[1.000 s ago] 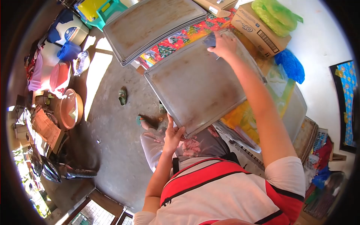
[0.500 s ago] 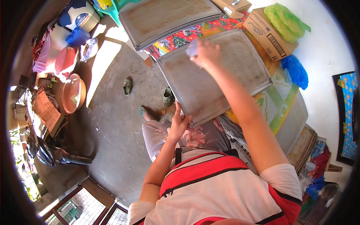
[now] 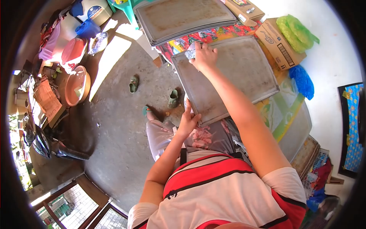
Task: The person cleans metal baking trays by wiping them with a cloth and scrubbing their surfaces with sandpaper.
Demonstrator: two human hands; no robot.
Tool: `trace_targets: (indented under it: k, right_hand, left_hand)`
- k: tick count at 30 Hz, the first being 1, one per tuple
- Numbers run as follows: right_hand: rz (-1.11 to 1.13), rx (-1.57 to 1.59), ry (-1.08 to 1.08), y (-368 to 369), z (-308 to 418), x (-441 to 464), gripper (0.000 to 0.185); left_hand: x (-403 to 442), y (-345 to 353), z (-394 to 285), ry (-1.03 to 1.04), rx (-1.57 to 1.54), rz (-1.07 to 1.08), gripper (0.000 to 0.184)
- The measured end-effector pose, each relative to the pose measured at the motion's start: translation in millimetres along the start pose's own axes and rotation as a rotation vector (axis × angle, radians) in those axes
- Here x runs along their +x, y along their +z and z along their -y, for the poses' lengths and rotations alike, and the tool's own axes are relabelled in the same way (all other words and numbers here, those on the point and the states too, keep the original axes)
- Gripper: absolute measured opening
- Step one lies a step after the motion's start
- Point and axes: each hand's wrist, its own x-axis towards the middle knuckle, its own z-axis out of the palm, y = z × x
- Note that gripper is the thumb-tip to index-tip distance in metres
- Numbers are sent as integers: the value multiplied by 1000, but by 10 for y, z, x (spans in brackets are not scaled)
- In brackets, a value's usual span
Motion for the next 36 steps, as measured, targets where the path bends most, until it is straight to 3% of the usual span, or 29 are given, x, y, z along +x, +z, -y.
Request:
trace_targets:
  k: [3,7,12,18,20,21,26,27,30,31,34,36]
  right_hand:
    - [117,-50,-87,2,225,-153,83]
    - [84,0,76,61,78,18,87]
    - [398,173,-46,3,326,-398,91]
    - [3,461,252,205,-790,-701,82]
    - [16,233,368,-65,-1040,-829,78]
    - [22,115,427,-159,-1094,-925,76]
    - [222,136,7,-359,-235,-1691,72]
    - [151,131,-8,-260,-290,-1742,75]
    - [-166,11,225,-34,-907,-1523,77]
    - [-120,79,300,-148,-1029,-1487,75]
    - [-109,16,112,-234,-561,-1740,74]
    - [32,113,6,-242,-204,-1950,80]
  left_hand:
    - [11,-8,57,21,35,2,91]
    - [25,-13,43,37,95,-5,92]
    - [-4,18,15,11,-3,-15,90]
    - [-303,-61,-142,-193,-251,58,74]
    - [-400,-81,-175,-285,-339,158,68]
    - [-433,-70,-148,-252,-359,216,56]
    - [-379,-68,-73,-252,-390,181,52]
    - [-382,-71,-68,-256,-391,178,51]
    - [-427,-35,-143,-251,-436,175,56]
    - [-434,-37,-118,-244,-457,180,57]
    - [-400,-61,-68,-235,-490,201,60]
    - [-381,-65,-58,-248,-477,211,62]
